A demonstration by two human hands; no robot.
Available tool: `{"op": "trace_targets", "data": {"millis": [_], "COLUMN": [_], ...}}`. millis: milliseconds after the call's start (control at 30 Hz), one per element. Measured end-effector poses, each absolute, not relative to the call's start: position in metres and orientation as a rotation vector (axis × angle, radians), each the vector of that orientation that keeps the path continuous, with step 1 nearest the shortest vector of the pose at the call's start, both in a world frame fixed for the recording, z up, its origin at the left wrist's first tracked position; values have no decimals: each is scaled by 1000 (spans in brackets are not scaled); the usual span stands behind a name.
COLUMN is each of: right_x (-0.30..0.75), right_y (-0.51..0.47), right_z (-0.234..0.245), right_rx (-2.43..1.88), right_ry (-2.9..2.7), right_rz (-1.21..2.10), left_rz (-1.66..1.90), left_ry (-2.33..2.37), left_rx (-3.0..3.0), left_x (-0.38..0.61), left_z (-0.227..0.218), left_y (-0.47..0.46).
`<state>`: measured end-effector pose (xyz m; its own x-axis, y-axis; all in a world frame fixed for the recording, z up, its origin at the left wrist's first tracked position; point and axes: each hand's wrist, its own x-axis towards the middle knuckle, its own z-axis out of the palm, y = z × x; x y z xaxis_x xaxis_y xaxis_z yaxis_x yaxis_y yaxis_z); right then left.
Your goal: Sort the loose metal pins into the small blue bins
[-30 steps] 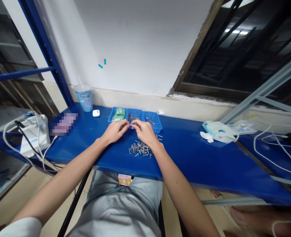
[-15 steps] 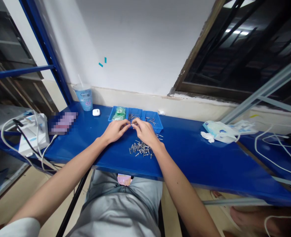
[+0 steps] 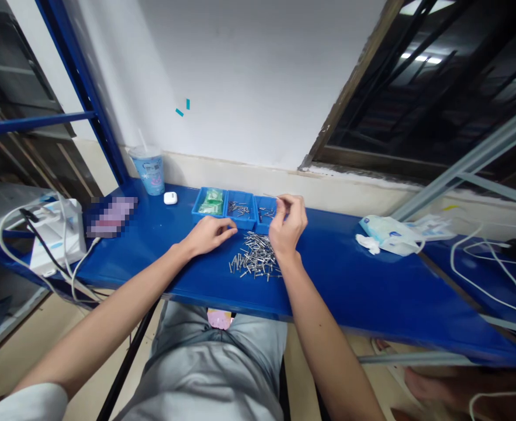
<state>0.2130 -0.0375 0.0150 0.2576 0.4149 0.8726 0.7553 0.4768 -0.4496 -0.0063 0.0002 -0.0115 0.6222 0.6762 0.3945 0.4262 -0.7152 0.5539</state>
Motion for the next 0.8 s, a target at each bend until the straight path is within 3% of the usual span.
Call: {"op": "trace_targets", "data": {"millis": [233,500,800], "right_x": [223,224,211], "right_y": [-32,-29,-37], "right_z": [14,13,11], "right_rx": [-1221,-1238,-1231], "right_ry": [-1210,-1235,-1616], "right_rz": [-394,-478,-93], "left_rz": [507,502,530], "left_ry": [841,838,830], "left_rx": [2613,2643,2715], "left_x": [2,11,7], "left_z": [-19,-24,-21], "left_y": [-2,-6,-9]}}
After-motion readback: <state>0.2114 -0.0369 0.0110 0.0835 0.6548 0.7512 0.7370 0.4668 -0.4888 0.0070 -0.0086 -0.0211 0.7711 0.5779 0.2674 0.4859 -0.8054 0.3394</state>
